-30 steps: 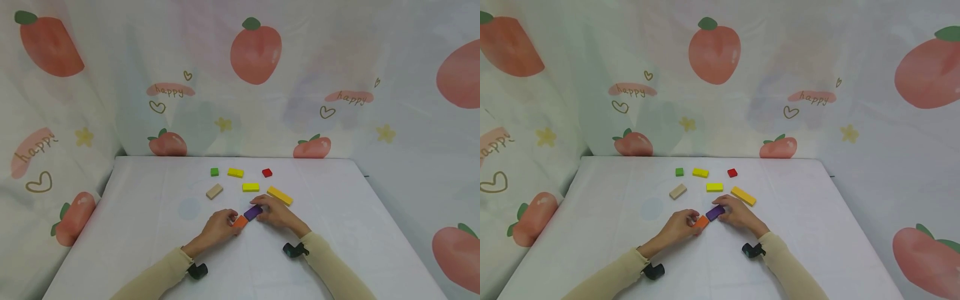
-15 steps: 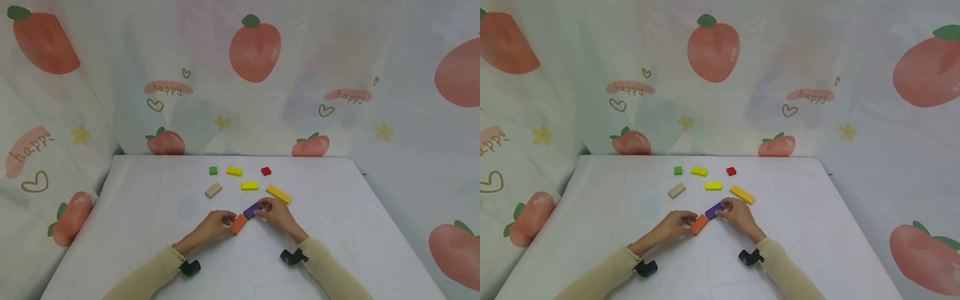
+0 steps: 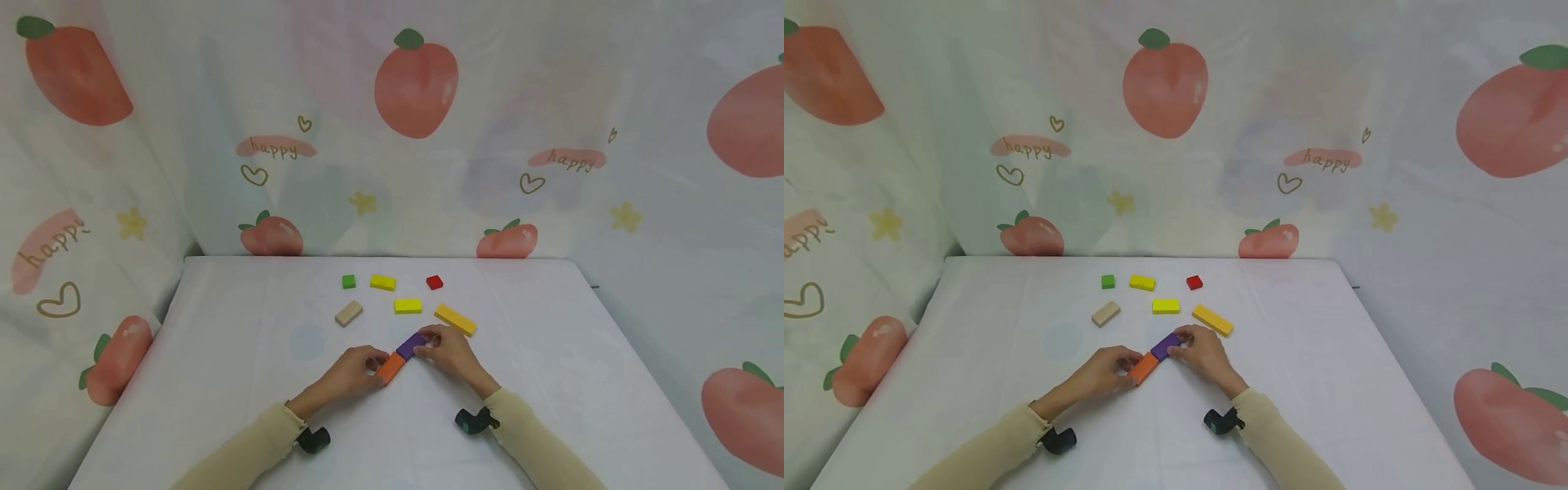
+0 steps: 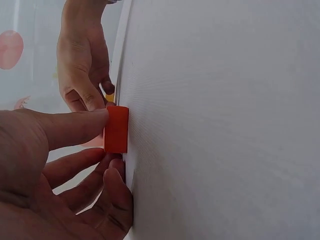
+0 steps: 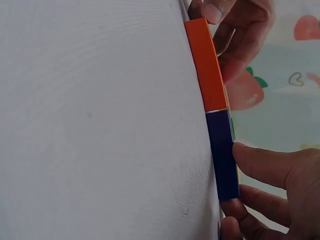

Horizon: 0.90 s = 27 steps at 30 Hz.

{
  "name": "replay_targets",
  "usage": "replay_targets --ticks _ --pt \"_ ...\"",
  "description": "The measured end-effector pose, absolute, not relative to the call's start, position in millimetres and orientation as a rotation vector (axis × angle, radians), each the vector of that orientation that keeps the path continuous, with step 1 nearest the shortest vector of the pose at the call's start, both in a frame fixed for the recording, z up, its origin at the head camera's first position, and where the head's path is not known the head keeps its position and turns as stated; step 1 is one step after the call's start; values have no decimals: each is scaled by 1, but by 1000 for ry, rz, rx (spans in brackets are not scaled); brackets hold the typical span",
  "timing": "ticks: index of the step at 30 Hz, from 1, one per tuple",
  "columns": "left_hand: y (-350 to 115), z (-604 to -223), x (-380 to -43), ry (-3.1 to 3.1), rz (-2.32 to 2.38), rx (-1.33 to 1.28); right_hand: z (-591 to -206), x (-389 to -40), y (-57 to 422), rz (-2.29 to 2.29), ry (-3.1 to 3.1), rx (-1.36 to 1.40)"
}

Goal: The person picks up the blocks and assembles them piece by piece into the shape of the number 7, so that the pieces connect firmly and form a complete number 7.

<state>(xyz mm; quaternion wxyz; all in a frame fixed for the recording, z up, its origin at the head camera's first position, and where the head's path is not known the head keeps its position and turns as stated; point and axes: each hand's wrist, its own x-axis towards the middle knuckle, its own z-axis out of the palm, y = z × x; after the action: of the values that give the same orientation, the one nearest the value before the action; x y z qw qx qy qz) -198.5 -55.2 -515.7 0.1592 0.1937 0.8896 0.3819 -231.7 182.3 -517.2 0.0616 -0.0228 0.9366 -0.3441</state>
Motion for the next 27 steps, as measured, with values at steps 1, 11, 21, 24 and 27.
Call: replay_targets --ticks 1,11,21,24,27 --pt "-55 -516 -198 2542 1088 552 -518 -232 182 -1040 2830 -70" --pt "-54 -518 -199 2554 1088 578 -517 -233 179 -1030 2846 -146" --pt "-53 -521 -197 2552 1085 595 -516 -229 175 -1037 2856 -135" --pt "-52 -520 -197 2562 1080 591 -515 -230 175 -1039 2857 -142" --pt "-52 -519 -197 2557 1093 603 -514 -230 175 -1045 2854 -143"
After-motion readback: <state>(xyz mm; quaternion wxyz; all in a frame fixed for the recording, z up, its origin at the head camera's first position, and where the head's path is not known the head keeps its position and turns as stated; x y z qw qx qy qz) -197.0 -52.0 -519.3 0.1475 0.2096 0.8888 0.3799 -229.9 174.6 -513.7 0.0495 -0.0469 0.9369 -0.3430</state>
